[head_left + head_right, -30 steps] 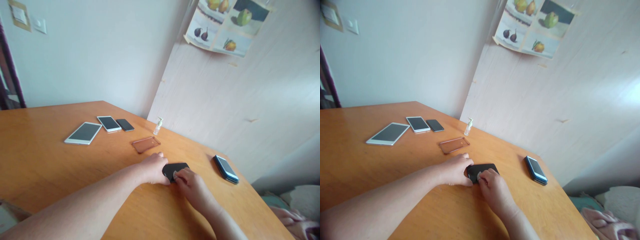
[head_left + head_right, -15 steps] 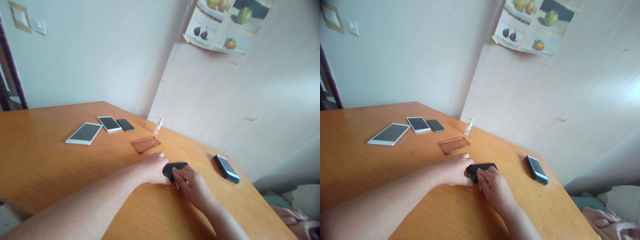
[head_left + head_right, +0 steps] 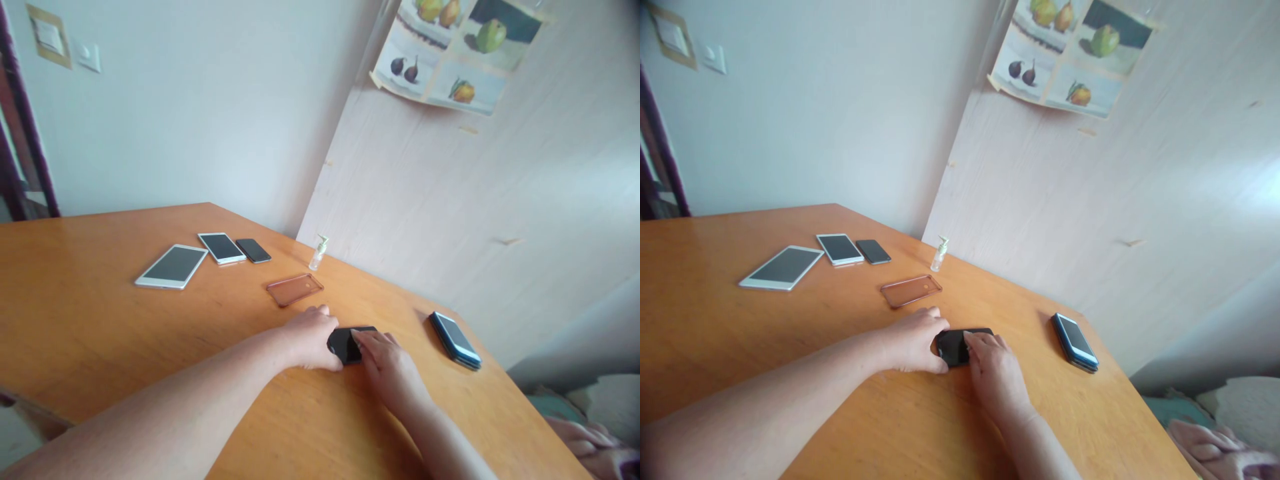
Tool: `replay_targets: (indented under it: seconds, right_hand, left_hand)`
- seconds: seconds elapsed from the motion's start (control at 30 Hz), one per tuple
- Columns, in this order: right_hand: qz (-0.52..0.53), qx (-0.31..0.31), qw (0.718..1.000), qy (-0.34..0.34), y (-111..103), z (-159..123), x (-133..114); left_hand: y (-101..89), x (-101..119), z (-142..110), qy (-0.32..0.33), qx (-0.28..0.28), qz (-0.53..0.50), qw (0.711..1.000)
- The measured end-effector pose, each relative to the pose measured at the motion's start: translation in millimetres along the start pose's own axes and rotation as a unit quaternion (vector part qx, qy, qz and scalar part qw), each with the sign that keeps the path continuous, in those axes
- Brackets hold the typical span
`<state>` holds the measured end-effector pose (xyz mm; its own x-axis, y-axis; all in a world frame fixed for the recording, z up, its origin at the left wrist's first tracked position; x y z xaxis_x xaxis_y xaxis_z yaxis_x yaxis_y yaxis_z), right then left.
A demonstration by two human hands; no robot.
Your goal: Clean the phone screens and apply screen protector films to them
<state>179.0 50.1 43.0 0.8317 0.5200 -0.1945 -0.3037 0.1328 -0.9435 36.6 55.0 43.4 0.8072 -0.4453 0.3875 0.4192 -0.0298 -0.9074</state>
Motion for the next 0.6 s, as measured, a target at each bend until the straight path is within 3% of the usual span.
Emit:
replay_targets:
  seconds: [0.07,0.13,0.27,0.37,0.6]
  right_hand:
    - [0.001,-0.032,0.998,-0.048,3,-4,-26]
    - [-0.018,-0.049,0.998,-0.041,4,-4,-30]
    - [-0.073,-0.044,0.994,0.068,2,0,9]
    - [-0.055,-0.057,0.992,0.095,6,0,23]
    - [0.038,-0.137,0.989,-0.028,17,-4,-40]
  left_hand:
    - [0.5,-1,1,-0.001,0.011,0.002,1.0]
    - [0.7,-2,1,-0.001,0.019,0.002,1.0]
    - [1.5,-1,2,0.01,0.021,-0.012,1.0]
    - [2.1,-2,2,0.009,0.02,-0.028,0.999]
    - [2.8,-4,1,-0.004,0.02,-0.048,0.999]
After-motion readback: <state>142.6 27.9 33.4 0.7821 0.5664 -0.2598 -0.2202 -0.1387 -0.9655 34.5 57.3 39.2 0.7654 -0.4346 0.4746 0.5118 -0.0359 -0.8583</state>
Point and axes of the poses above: each hand's wrist, its own z-axis towards the middle knuckle, its own y-axis out of the palm, x = y × z, the point moved 8 cm from there along z, towards the middle knuckle, and after that the axes turned 2 degrees about y, right-handed, at the moved point
